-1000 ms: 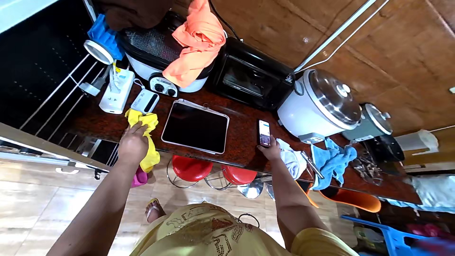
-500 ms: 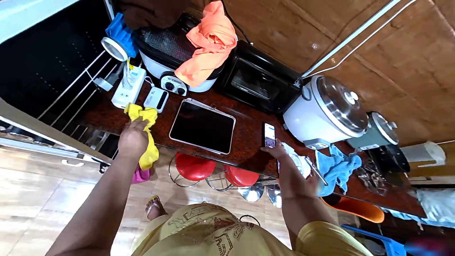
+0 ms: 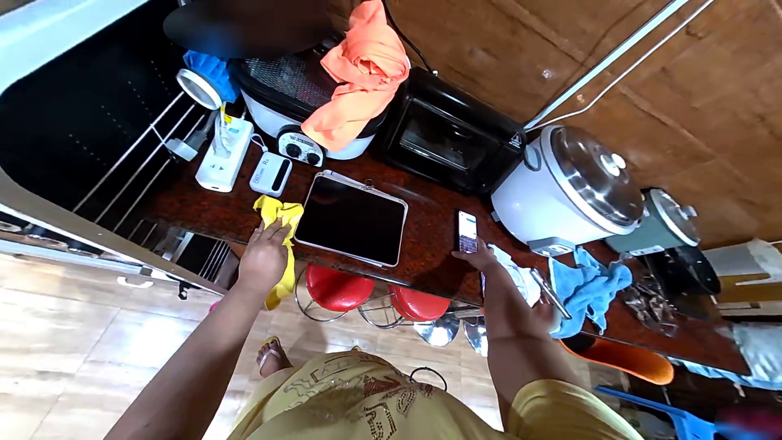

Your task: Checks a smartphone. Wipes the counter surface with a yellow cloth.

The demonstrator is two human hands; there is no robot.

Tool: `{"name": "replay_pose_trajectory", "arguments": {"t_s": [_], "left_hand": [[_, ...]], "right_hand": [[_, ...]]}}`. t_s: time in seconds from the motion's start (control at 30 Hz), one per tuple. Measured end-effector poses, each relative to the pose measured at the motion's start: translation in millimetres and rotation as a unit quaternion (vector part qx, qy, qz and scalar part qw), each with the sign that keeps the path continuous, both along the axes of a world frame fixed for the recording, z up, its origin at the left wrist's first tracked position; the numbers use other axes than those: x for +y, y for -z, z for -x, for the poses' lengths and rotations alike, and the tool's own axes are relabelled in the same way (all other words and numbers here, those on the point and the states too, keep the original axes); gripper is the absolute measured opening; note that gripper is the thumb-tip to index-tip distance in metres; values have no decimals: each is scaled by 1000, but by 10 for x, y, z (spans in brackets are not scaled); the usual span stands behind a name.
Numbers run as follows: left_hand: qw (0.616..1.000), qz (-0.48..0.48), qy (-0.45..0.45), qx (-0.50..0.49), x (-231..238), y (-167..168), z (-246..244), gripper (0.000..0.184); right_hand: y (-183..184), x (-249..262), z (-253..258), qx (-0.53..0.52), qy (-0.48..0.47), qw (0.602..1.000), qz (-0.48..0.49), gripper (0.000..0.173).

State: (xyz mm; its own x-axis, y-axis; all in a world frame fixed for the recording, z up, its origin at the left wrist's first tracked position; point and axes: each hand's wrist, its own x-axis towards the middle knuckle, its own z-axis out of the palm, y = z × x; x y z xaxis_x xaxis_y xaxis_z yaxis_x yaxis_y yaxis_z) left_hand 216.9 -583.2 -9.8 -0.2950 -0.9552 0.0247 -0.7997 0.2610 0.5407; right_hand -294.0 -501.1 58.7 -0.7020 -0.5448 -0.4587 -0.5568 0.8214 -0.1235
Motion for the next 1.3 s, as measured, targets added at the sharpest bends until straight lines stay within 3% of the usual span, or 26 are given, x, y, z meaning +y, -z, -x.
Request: {"name": "replay_pose_trajectory", "arguments": {"t_s": [0.17,0.33,0.4,0.5,0.6,0.7,0.8,0.87,0.93,1.03,1.17,1.3], "left_hand": [[1000,-12,5,5,-114,-22,-195,41],[994,-35,-101,25,-269,-177,-269,40],[995,-50,-88,13,-143,-257,-21,41],[999,-39,-18,-8,36,-122,177,45],[1000,-15,2,-11,-112,-42,-147,43],[996,-27,-79,-7,-289,-135,-462,42],[992,-43,-120,-9,-231,-258,-304,43],[994,-51,-95,-13,-82,-266,-76,44],[998,-37,-44,-17,33,-167,37,44],[1000,-14,-2,-3,-61,-58,-194,42],[995,-31,-99,3,-305,-162,-623,43],[992,-64,-106,-27,-95,-323,-225,47]], "right_hand": [[-22,44,-74,-3,25,999,34,128],[186,329,-99,3,59,980,192,130],[332,470,-118,-5,55,959,279,127],[426,563,-230,-4,60,942,330,111],[455,598,-266,15,64,942,328,91],[466,619,-289,35,70,945,318,78],[471,618,-333,55,67,947,311,71],[434,594,-392,59,60,954,289,65],[385,572,-447,54,62,962,260,64],[336,579,-453,45,54,971,228,67],[324,588,-439,38,40,979,196,70],[307,578,-458,43,42,979,197,66]]}}
